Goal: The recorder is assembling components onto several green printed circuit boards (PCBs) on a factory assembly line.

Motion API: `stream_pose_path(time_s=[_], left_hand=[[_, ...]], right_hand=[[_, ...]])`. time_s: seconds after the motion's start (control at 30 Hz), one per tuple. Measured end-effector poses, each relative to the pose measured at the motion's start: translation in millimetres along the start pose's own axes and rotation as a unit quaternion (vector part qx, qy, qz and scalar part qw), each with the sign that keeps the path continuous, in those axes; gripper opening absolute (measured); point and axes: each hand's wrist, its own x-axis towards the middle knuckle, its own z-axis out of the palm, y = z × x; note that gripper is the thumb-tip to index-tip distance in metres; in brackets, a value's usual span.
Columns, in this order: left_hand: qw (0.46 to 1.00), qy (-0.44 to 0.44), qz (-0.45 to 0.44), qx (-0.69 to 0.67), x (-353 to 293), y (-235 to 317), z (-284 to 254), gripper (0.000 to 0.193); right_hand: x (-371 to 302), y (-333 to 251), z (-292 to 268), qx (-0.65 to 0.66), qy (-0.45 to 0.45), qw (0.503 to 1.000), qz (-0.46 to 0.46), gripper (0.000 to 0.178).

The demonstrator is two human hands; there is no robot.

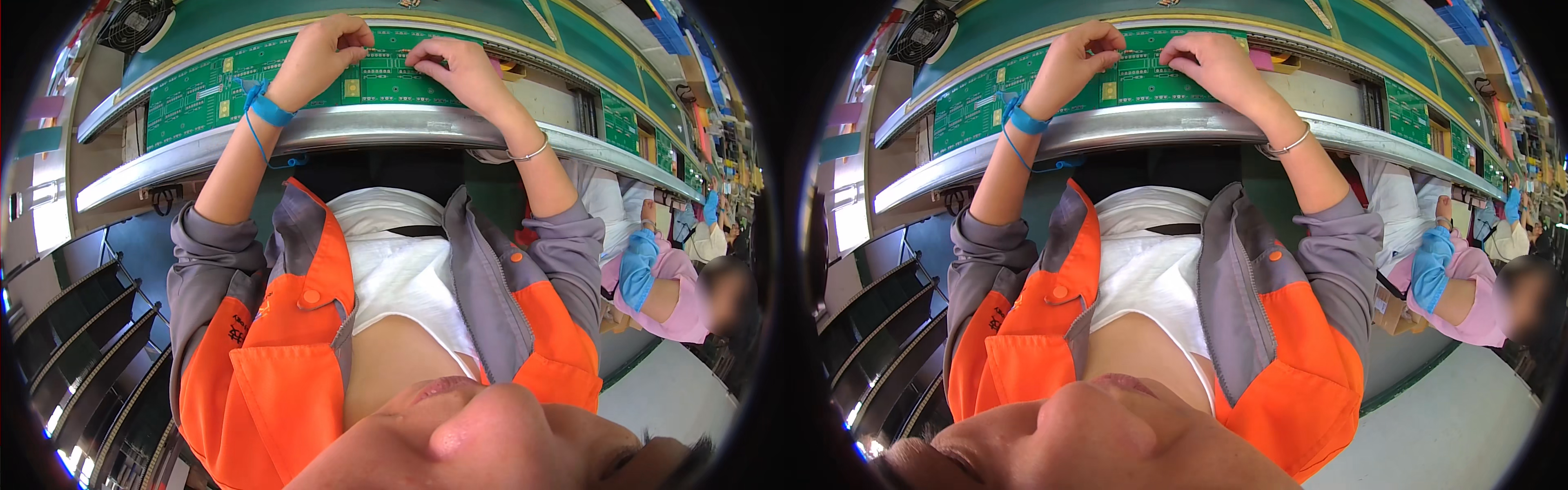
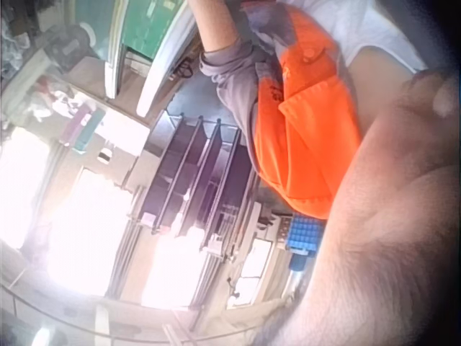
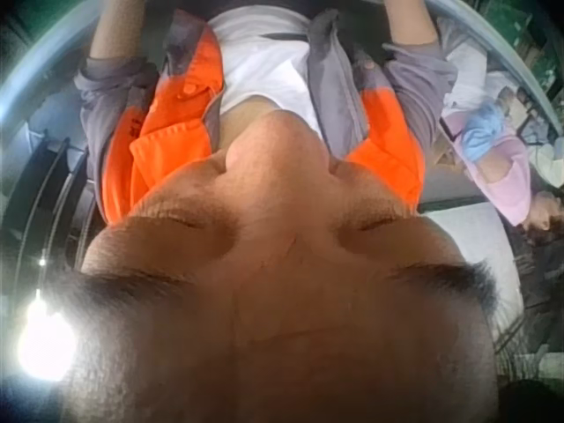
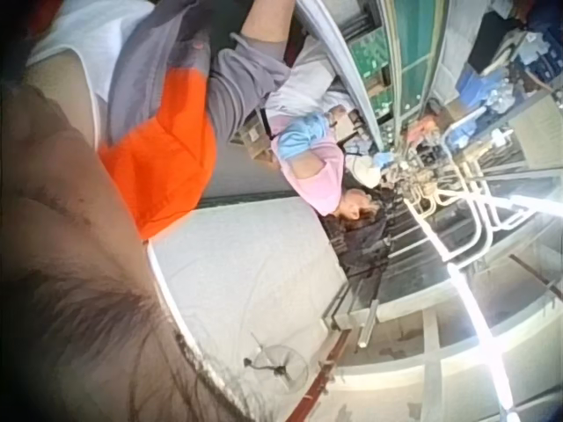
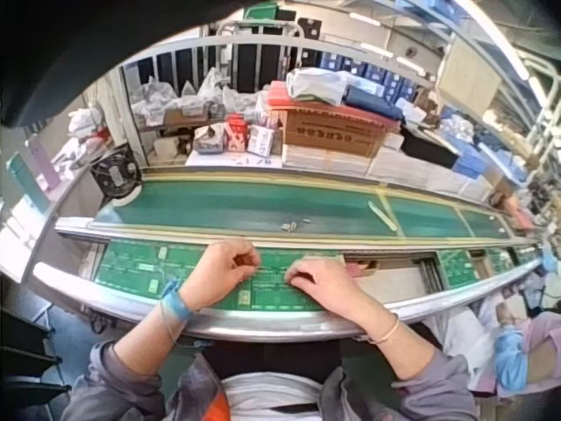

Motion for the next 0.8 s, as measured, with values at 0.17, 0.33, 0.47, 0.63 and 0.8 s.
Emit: stream_pose_path(time_s=[0.17, 0.33, 0.47, 0.63, 0.8], left_hand=[[0.994, 0.009, -0.035, -0.106, -3.4, -13.2, 9.1, 0.014], [0.988, 0.013, -0.043, -0.147, -6.6, -15.4, 9.6, 0.014], [0.993, 0.005, -0.037, -0.109, -8.3, -6.3, 10.3, 0.013], [0.999, -0.002, 0.013, -0.029, -10.2, -1.9, 10.2, 0.015], [0.999, -0.02, 0.029, -0.02, -9.7, 1.9, 12.2, 0.015]], right_hand=[[-3.2, -5.5, 5.3, 0.008, 0.005, 1.0, 0.01, 0.013], [-4.9, -7.9, 5.7, 0.01, -0.011, 1.0, 0.028, 0.013], [-6.0, -10.3, 5.5, -0.015, -0.003, 1.0, 0.014, 0.013], [-5.4, -9.7, 5.1, -0.025, 0.003, 1.0, 0.008, 0.012], [-4.4, -5.9, 12.0, -0.095, 0.036, 0.992, -0.069, 0.009]])
